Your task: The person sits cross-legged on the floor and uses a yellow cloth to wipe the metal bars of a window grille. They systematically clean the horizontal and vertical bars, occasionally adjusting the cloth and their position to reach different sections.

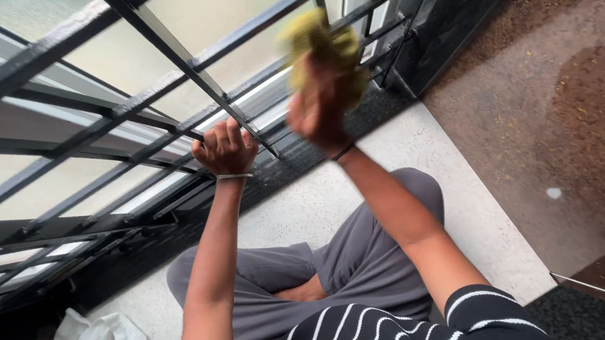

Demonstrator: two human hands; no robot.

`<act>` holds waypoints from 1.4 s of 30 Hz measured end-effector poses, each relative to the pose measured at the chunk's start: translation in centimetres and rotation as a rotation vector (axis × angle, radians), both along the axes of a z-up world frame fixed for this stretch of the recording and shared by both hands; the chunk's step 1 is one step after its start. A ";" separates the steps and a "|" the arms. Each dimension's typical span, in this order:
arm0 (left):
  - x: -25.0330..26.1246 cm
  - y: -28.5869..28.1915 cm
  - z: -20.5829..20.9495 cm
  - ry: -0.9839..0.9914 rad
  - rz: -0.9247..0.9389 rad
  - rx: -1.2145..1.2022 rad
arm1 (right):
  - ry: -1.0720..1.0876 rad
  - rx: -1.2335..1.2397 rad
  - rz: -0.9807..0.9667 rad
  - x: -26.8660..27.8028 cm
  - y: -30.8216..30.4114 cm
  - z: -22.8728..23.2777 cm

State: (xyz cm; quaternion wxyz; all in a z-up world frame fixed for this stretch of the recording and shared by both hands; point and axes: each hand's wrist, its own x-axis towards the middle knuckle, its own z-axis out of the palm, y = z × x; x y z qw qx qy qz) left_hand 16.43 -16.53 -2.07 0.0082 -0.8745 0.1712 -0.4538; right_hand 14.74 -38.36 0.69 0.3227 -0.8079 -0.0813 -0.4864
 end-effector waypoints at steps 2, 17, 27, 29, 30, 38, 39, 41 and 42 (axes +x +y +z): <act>-0.7 0.2 0.4 0.035 -0.022 -0.023 | 0.085 -0.328 -0.083 0.0 1.0 -0.7; -2.0 -0.2 3.0 0.127 0.010 0.008 | -0.044 -0.096 -0.272 0.5 -0.7 -0.8; -1.9 -0.1 2.5 0.163 0.002 0.000 | -0.104 -0.005 -0.370 2.0 -8.6 -0.4; -1.7 -0.3 2.0 0.131 0.006 -0.017 | -0.033 0.138 -0.405 2.1 -10.2 -0.7; -1.6 -0.5 1.7 0.115 0.020 -0.030 | -0.029 0.178 -0.381 2.2 -10.4 -0.8; -2.0 -0.2 1.4 0.170 -0.019 -0.060 | -0.134 -0.415 0.016 0.3 1.1 -1.7; -2.2 -0.1 1.8 0.164 -0.018 -0.054 | -0.108 -0.470 -0.051 0.0 1.5 -1.6; -2.5 0.0 2.5 0.151 -0.015 -0.039 | 0.204 -0.085 0.056 0.6 0.5 -1.2; -2.7 0.0 2.8 0.164 -0.021 -0.044 | 0.489 0.353 0.234 1.5 -2.1 -0.6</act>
